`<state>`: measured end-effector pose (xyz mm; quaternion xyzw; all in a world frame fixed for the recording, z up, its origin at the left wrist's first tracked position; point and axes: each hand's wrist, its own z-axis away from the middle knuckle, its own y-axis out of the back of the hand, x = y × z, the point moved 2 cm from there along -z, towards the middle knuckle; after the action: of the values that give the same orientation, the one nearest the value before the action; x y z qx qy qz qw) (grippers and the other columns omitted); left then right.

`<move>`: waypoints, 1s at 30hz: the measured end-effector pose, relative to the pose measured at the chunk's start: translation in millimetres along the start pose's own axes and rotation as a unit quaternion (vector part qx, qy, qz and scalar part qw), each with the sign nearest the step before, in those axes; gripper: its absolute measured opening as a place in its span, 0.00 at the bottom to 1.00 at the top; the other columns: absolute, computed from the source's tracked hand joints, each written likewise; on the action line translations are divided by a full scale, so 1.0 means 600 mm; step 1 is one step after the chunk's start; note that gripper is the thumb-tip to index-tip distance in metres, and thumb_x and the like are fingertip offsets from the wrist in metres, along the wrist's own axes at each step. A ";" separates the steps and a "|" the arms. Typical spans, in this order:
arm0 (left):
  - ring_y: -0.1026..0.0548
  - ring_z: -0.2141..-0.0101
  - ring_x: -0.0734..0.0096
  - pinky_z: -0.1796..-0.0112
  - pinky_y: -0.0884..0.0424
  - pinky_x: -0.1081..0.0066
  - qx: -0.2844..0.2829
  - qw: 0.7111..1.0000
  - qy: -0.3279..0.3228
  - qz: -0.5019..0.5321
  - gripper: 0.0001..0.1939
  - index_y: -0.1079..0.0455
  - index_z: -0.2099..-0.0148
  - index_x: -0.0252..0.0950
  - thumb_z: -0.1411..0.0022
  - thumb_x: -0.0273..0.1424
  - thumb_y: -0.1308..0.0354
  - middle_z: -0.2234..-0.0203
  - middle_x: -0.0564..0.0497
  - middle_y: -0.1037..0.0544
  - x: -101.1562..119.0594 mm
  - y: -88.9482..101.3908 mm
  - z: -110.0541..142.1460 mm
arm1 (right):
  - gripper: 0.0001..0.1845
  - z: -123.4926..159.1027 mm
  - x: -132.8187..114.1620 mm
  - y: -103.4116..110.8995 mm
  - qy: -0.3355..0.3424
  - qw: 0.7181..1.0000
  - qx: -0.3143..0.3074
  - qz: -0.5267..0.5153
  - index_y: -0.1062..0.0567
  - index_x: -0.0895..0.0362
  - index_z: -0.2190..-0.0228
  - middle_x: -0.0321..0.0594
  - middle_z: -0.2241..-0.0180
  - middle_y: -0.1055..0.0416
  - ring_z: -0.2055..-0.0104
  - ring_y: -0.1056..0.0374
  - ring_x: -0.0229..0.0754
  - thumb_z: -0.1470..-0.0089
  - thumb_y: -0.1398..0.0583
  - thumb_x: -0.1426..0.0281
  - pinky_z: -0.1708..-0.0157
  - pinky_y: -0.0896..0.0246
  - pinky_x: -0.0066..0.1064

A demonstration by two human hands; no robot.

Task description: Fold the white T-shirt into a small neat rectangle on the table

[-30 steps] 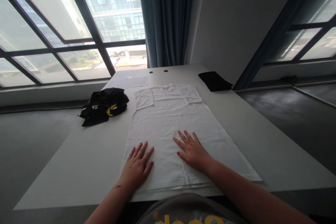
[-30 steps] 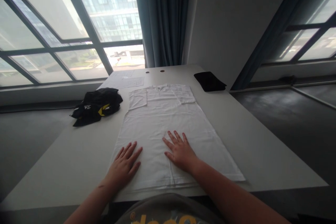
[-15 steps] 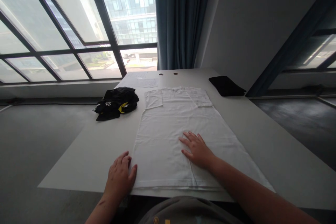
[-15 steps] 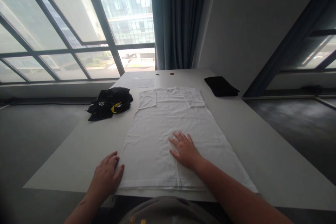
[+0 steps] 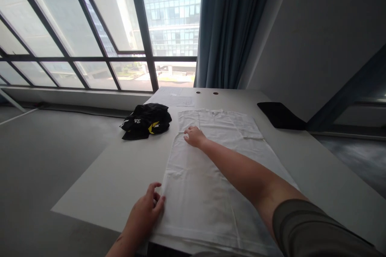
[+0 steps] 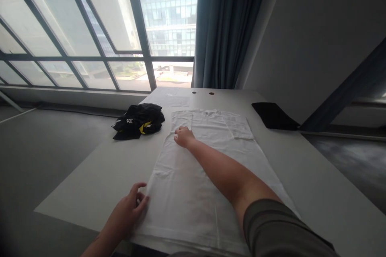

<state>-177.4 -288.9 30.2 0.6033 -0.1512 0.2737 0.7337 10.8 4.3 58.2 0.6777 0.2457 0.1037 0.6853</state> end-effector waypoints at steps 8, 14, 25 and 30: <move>0.21 0.60 0.67 0.59 0.34 0.71 -0.048 0.997 0.028 -0.045 0.16 0.33 0.43 0.41 0.33 0.32 0.45 0.63 0.53 0.20 0.002 0.014 -0.008 | 0.25 -0.225 -0.018 -0.012 -0.050 0.997 -0.063 0.003 0.24 0.51 0.41 0.51 0.37 0.34 0.39 0.36 0.57 0.36 0.43 0.59 0.41 0.38 0.43; 0.25 0.64 0.66 0.64 0.39 0.70 -0.092 0.992 0.045 -0.074 0.06 0.33 0.63 0.39 0.35 0.35 0.43 0.67 0.52 0.21 0.000 0.027 -0.013 | 0.27 -0.281 -0.022 -0.050 -0.088 0.991 -0.100 0.019 0.27 0.53 0.39 0.55 0.37 0.35 0.37 0.36 0.59 0.39 0.39 0.63 0.42 0.35 0.45; 0.36 0.73 0.73 0.68 0.40 0.73 -0.088 0.995 -0.055 0.002 0.11 0.42 0.69 0.39 0.37 0.35 0.44 0.75 0.56 0.29 0.001 0.025 0.002 | 0.22 -0.344 0.003 -0.055 -0.055 0.991 -0.109 0.051 0.27 0.57 0.43 0.47 0.43 0.29 0.46 0.28 0.50 0.34 0.37 0.60 0.47 0.29 0.49; 0.37 0.73 0.73 0.69 0.40 0.72 -0.083 0.994 -0.070 0.012 0.11 0.43 0.69 0.40 0.37 0.35 0.45 0.75 0.56 0.30 0.028 0.039 0.007 | 0.20 -0.365 0.039 -0.023 -0.061 0.993 -0.085 0.058 0.23 0.65 0.46 0.62 0.45 0.27 0.43 0.29 0.56 0.32 0.41 0.66 0.45 0.33 0.44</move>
<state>-176.9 -286.6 59.5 0.5565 -0.2318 0.2257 0.7653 -76.4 206.6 48.9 0.6355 0.1540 0.1221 0.7466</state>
